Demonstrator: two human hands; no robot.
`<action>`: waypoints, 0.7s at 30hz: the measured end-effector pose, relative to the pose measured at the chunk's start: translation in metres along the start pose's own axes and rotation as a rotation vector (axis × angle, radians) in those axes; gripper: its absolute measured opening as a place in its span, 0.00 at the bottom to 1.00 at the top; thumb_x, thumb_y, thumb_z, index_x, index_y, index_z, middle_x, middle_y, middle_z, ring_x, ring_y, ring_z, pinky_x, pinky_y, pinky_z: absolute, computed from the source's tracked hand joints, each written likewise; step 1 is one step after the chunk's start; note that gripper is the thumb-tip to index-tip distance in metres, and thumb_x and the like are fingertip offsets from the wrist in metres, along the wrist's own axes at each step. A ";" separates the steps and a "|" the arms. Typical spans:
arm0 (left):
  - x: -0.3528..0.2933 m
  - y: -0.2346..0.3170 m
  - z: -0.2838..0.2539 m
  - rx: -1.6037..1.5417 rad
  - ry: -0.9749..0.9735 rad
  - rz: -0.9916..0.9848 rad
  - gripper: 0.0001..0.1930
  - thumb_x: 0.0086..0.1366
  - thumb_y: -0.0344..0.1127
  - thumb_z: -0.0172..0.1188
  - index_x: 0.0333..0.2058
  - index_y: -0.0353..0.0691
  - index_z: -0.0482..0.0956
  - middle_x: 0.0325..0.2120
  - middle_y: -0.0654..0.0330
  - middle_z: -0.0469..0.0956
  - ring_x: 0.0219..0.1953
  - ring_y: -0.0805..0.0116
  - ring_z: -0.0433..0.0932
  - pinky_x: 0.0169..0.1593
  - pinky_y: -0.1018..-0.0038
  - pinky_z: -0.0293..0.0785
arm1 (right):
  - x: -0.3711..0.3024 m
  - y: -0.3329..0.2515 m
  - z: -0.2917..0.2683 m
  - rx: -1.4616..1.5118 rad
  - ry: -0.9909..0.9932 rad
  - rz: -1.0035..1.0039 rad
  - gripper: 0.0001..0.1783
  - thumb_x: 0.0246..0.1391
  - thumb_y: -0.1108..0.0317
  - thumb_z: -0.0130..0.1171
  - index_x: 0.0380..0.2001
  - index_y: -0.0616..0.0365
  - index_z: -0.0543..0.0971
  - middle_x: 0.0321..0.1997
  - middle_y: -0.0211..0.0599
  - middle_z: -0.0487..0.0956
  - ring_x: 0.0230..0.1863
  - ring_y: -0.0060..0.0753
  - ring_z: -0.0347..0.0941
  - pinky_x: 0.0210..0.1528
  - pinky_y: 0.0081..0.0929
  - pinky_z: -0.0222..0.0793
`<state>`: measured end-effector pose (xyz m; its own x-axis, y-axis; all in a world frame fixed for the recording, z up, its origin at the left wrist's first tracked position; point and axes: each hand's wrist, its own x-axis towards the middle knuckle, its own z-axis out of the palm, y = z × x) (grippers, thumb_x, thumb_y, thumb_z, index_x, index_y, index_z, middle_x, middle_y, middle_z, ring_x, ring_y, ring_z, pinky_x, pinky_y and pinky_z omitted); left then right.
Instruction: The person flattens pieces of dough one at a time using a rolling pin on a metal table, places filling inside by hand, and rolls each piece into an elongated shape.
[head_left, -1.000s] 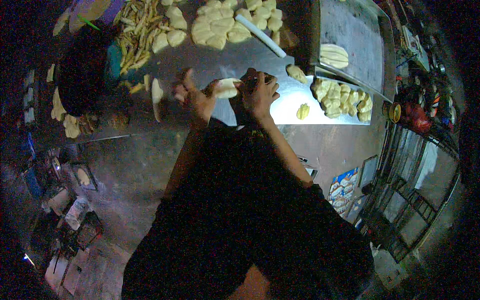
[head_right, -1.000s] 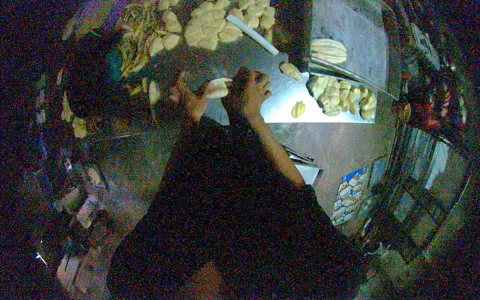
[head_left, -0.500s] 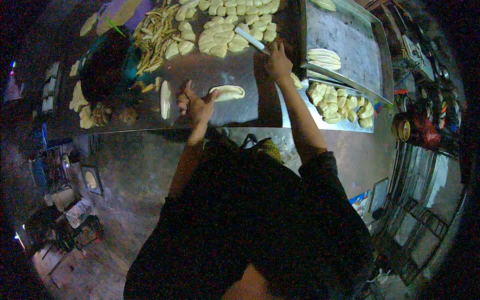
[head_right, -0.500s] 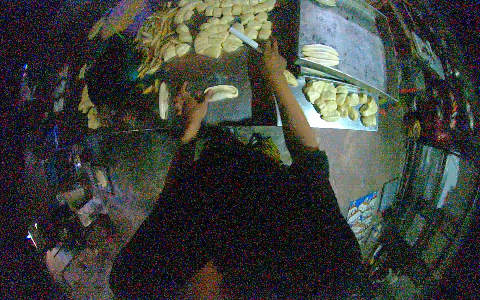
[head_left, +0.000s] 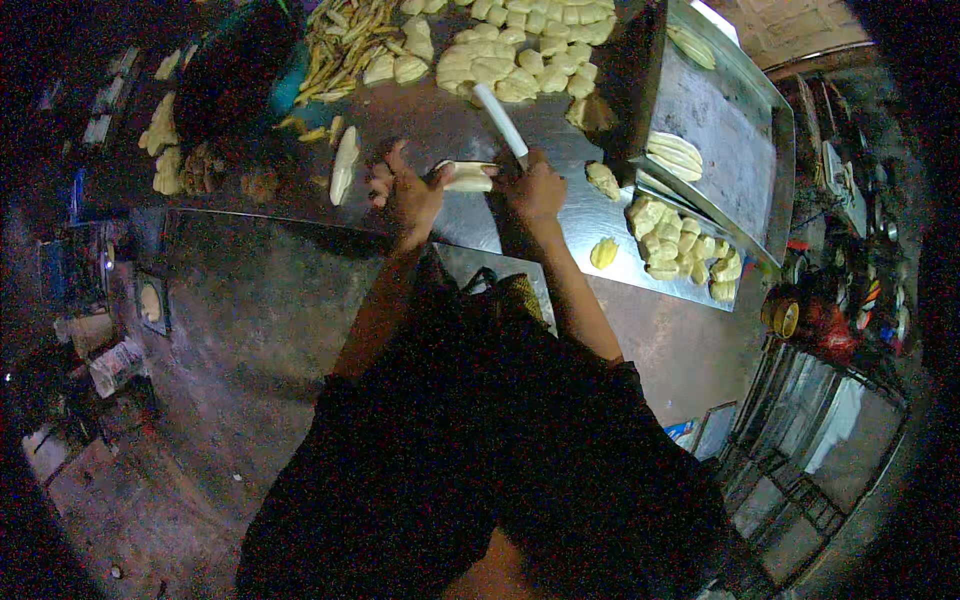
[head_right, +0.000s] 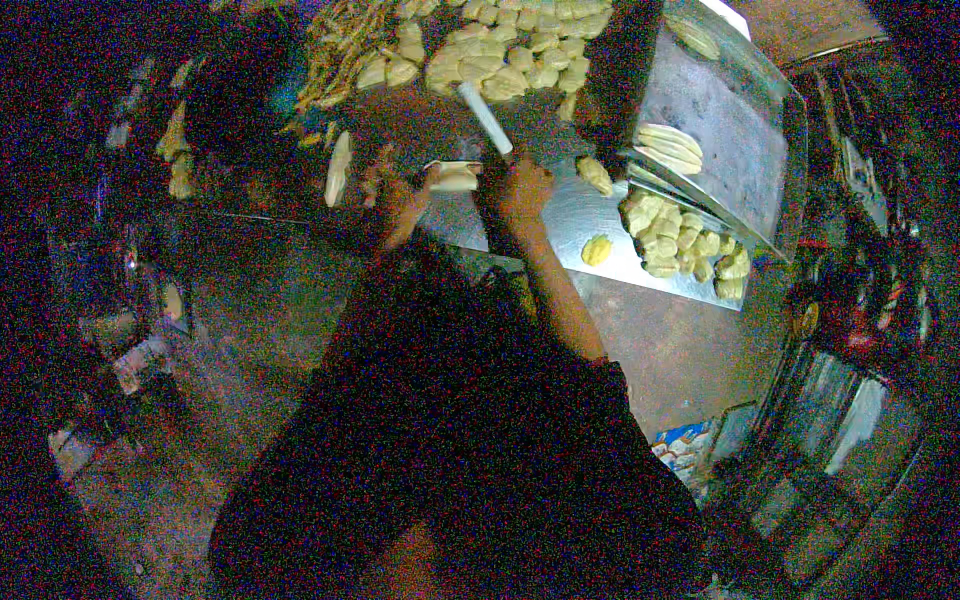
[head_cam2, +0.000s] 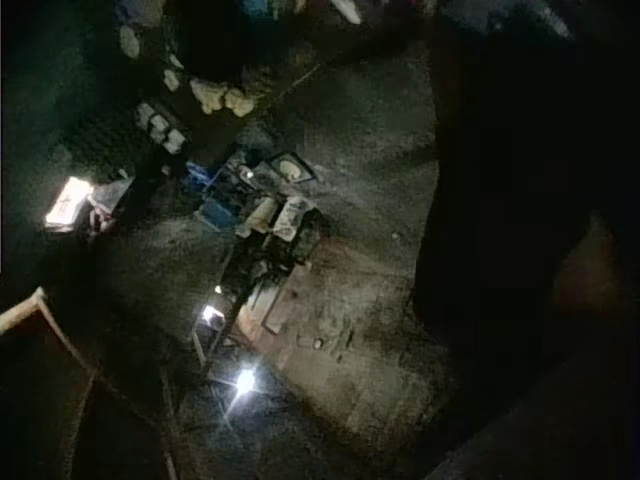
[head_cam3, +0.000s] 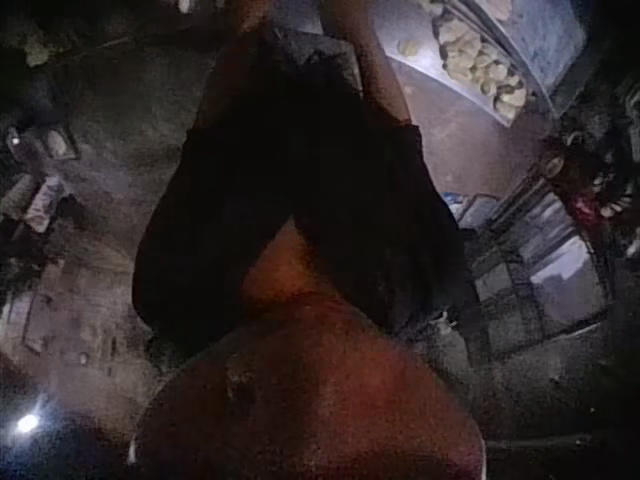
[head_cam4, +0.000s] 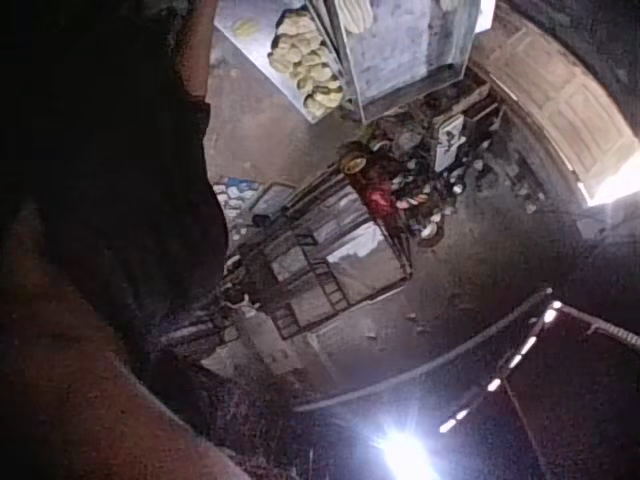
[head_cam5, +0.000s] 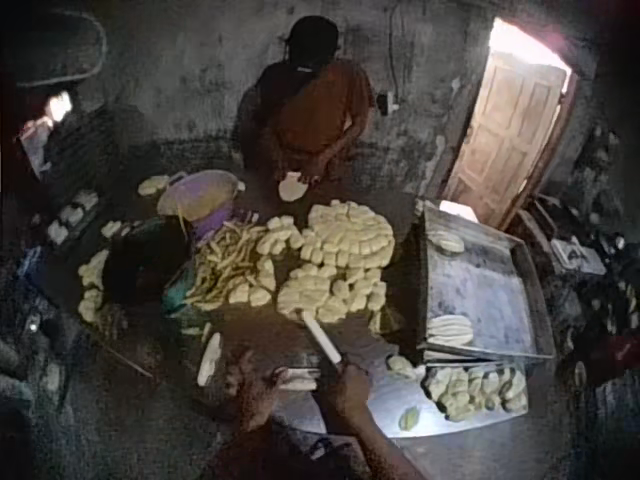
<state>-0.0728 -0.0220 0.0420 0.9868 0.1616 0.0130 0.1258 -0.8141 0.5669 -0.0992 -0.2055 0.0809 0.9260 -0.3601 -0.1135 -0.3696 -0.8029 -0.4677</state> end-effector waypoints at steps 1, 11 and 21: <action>0.001 0.000 -0.003 -0.039 0.047 0.088 0.45 0.53 0.61 0.69 0.63 0.48 0.60 0.54 0.50 0.66 0.54 0.45 0.65 0.58 0.52 0.58 | 0.001 0.003 -0.004 -0.006 0.023 -0.030 0.38 0.45 0.39 0.70 0.49 0.57 0.74 0.34 0.51 0.83 0.36 0.61 0.80 0.43 0.49 0.74; 0.053 -0.036 0.017 0.131 0.227 0.930 0.19 0.66 0.51 0.58 0.39 0.39 0.76 0.37 0.54 0.75 0.45 0.55 0.72 0.47 0.57 0.67 | 0.037 0.008 -0.012 -0.165 -0.200 -0.831 0.24 0.64 0.59 0.51 0.59 0.57 0.69 0.62 0.54 0.70 0.60 0.60 0.68 0.62 0.56 0.61; 0.117 -0.006 -0.012 0.252 -0.068 0.840 0.19 0.68 0.50 0.56 0.44 0.39 0.74 0.43 0.54 0.76 0.50 0.55 0.72 0.52 0.56 0.67 | 0.137 -0.028 0.034 -0.401 0.407 -0.455 0.40 0.67 0.43 0.39 0.74 0.55 0.49 0.78 0.56 0.43 0.78 0.60 0.38 0.72 0.70 0.25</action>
<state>0.0403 0.0081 0.0504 0.7659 -0.5733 0.2910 -0.6339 -0.7489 0.1931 0.0403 -0.2160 0.0483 0.9214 -0.0349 0.3871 -0.0272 -0.9993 -0.0253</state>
